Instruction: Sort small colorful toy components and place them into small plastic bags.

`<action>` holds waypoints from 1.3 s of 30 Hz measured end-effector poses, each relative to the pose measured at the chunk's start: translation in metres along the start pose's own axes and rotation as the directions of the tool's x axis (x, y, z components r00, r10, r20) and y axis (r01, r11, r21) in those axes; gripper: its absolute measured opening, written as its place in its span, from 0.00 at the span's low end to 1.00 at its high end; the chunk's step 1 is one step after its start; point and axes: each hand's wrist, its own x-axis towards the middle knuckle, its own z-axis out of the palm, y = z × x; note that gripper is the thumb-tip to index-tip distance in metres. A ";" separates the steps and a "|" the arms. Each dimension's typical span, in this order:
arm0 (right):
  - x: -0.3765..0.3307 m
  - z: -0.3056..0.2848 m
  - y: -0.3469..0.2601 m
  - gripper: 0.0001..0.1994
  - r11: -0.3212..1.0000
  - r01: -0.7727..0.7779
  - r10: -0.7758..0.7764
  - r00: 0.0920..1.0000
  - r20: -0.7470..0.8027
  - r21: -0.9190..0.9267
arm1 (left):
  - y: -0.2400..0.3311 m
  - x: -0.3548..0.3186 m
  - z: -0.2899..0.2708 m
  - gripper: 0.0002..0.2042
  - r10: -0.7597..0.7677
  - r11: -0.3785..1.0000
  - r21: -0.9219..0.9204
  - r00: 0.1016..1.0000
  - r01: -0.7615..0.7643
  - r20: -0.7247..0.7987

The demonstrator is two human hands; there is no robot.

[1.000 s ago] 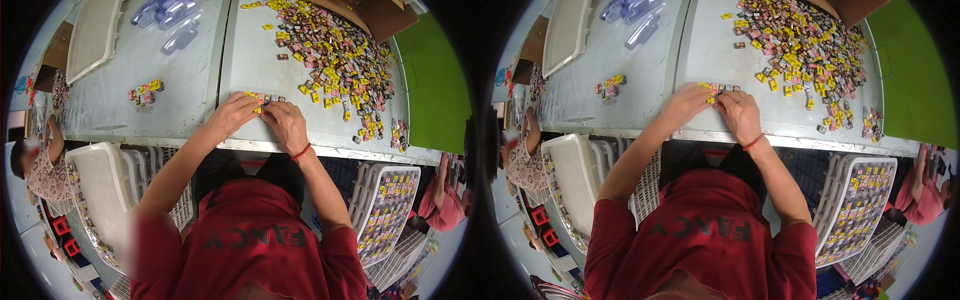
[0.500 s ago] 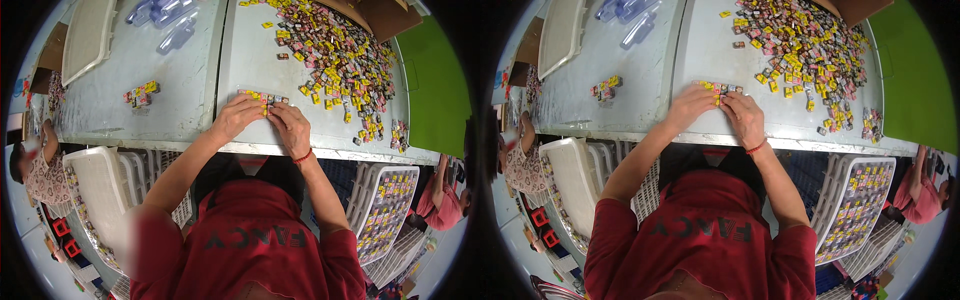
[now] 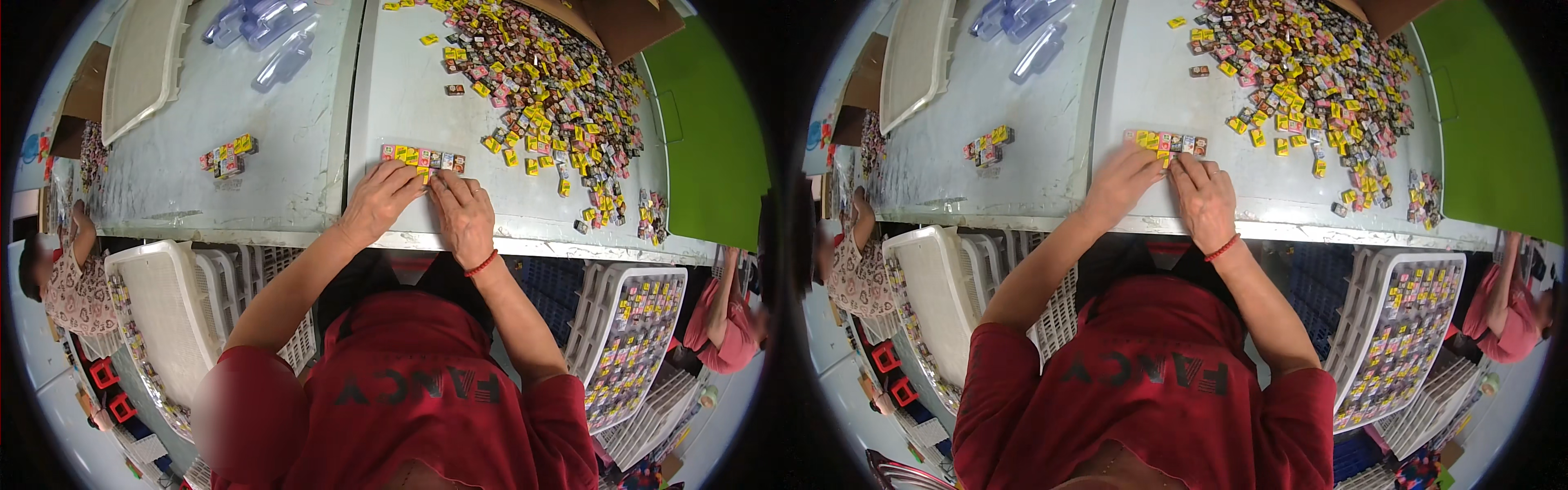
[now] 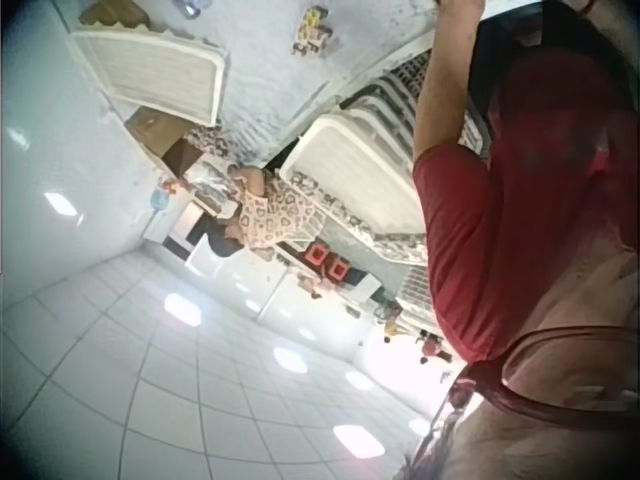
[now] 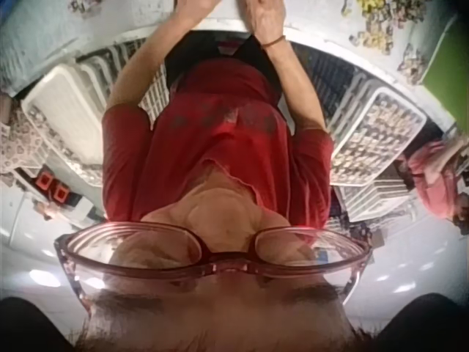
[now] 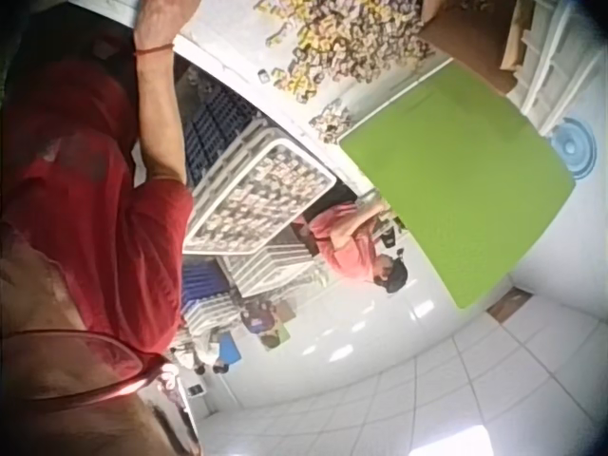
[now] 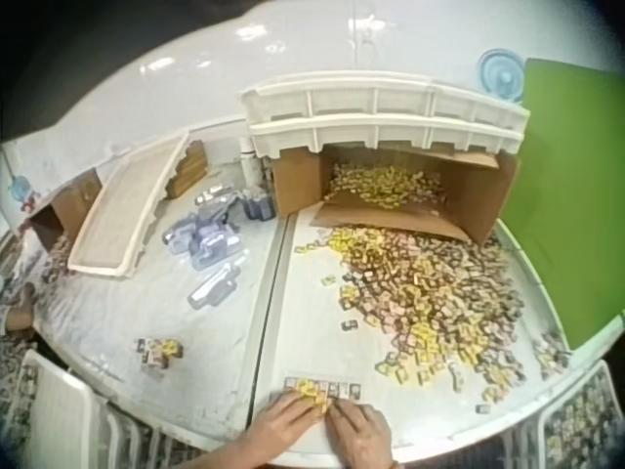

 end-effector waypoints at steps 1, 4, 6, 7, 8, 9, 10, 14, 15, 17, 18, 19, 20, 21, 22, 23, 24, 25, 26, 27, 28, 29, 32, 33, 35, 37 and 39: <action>0.000 -0.002 0.000 0.11 1.000 -0.001 0.001 1.000 0.000 0.000 | 0.000 -0.002 0.001 0.11 0.000 1.000 -0.001 1.000 0.000 0.001; -0.001 -0.007 0.009 0.12 0.973 -0.057 0.067 0.997 -0.039 0.222 | -0.001 0.001 -0.006 0.12 -0.003 0.999 -0.053 1.000 0.003 -0.012; -0.006 -0.019 0.023 0.11 0.904 -0.279 0.307 0.951 -0.037 0.325 | 0.000 0.003 -0.021 0.11 -0.144 0.987 -0.099 0.975 0.129 -0.169; -0.011 -0.020 0.036 0.10 0.844 -0.415 0.426 0.904 0.045 0.339 | -0.003 0.001 -0.027 0.11 -0.142 0.987 -0.104 0.975 0.126 -0.169; -0.005 -0.025 0.039 0.10 0.845 -0.416 0.428 0.903 0.043 0.335 | -0.007 -0.001 -0.032 0.10 -0.373 0.920 -0.200 0.911 0.338 -0.176; 0.005 -0.034 0.040 0.11 0.732 -0.582 0.548 0.812 0.202 0.354 | -0.011 -0.002 -0.036 0.10 -0.584 0.799 -0.290 0.796 0.527 -0.162; 0.013 -0.038 0.041 0.11 0.595 -0.728 0.634 0.685 0.358 0.341 | -0.014 -0.001 -0.038 0.10 -0.583 0.800 -0.291 0.796 0.525 -0.165; 0.030 -0.026 0.037 0.14 0.593 -0.712 0.586 0.702 0.406 0.375 | -0.025 0.006 -0.028 0.12 -0.774 0.528 -0.405 0.619 0.747 0.134; 0.032 -0.022 0.034 0.15 0.590 -0.708 0.578 0.706 0.409 0.389 | -0.025 0.005 -0.023 0.13 -0.779 0.473 -0.484 0.607 0.736 0.161; 0.027 -0.013 0.036 0.16 0.561 -0.706 0.575 0.708 0.410 0.432 | -0.026 0.001 -0.018 0.14 -0.806 0.437 -0.520 0.576 0.734 0.135; 0.026 -0.005 0.037 0.17 0.528 -0.701 0.569 0.711 0.413 0.479 | -0.027 -0.004 -0.019 0.15 -0.833 0.405 -0.552 0.543 0.729 0.105; 0.018 -0.002 0.042 0.19 0.418 -0.727 0.574 0.676 0.462 0.545 | -0.025 -0.008 -0.014 0.15 -0.848 0.367 -0.612 0.522 0.700 0.088; 0.014 -0.006 0.048 0.19 0.373 -0.747 0.567 0.653 0.502 0.550 | -0.021 -0.004 -0.012 0.15 -0.859 0.324 -0.644 0.500 0.693 0.107; 0.009 -0.011 0.051 0.18 0.303 -0.756 0.576 0.631 0.520 0.581 | -0.017 0.000 -0.009 0.15 -0.868 0.282 -0.675 0.481 0.682 0.123; 0.009 -0.016 0.048 0.17 0.235 -0.777 0.583 0.593 0.555 0.584 | -0.016 0.001 -0.005 0.15 -0.875 0.209 -0.741 0.460 0.639 0.150; 0.008 -0.015 0.047 0.16 0.105 -0.765 0.592 0.562 0.578 0.636 | -0.018 0.001 -0.002 0.14 -0.873 0.133 -0.802 0.452 0.583 0.183; 0.013 -0.017 0.040 0.14 0.096 -0.784 0.597 0.539 0.595 0.613 | -0.023 -0.002 -0.007 0.14 -0.889 0.148 -0.801 0.432 0.581 0.149; 0.018 -0.011 0.037 0.14 0.095 -0.768 0.551 0.570 0.609 0.633 | -0.027 -0.005 -0.014 0.14 -0.899 0.121 -0.821 0.412 0.558 0.147; 0.025 -0.008 0.031 0.14 0.092 -0.752 0.519 0.596 0.613 0.653 | -0.031 -0.007 -0.020 0.13 -0.902 0.091 -0.841 0.402 0.533 0.158; 0.034 -0.002 0.022 0.14 0.097 -0.749 0.504 0.605 0.616 0.656 | -0.039 -0.011 -0.029 0.13 -0.919 0.099 -0.859 0.377 0.503 0.114; 0.045 0.007 0.013 0.13 0.070 -0.750 0.466 0.607 0.643 0.657 | -0.048 -0.018 -0.041 0.13 -0.922 0.109 -0.861 0.374 0.497 0.100; 0.060 0.014 -0.002 0.13 0.044 -0.754 0.434 0.605 0.668 0.655 | -0.059 -0.025 -0.057 0.13 -0.932 0.234 -0.796 0.361 0.559 -0.020; 0.105 0.049 -0.050 0.13 0.094 -0.737 0.304 0.661 0.686 0.669 | -0.091 -0.048 -0.114 0.14 -0.809 0.584 -0.466 0.430 0.665 -0.401; 0.122 0.062 -0.070 0.13 0.127 -0.734 0.240 0.675 0.697 0.667 | -0.104 -0.060 -0.129 0.13 -0.853 0.518 -0.571 0.337 0.637 -0.398; 0.151 0.086 -0.111 0.13 0.115 -0.754 0.195 0.655 0.730 0.646 | -0.132 -0.085 -0.151 0.12 -0.890 0.450 -0.670 0.237 0.591 -0.389; 0.172 0.116 -0.134 0.12 0.179 -0.766 0.153 0.642 0.752 0.618 | -0.154 -0.102 -0.163 0.13 -0.840 0.477 -0.546 0.175 0.688 -0.513; 0.182 0.137 -0.148 0.12 0.209 -0.776 0.176 0.629 0.757 0.595 | -0.160 -0.107 -0.170 0.13 -0.848 0.423 -0.527 0.119 0.737 -0.516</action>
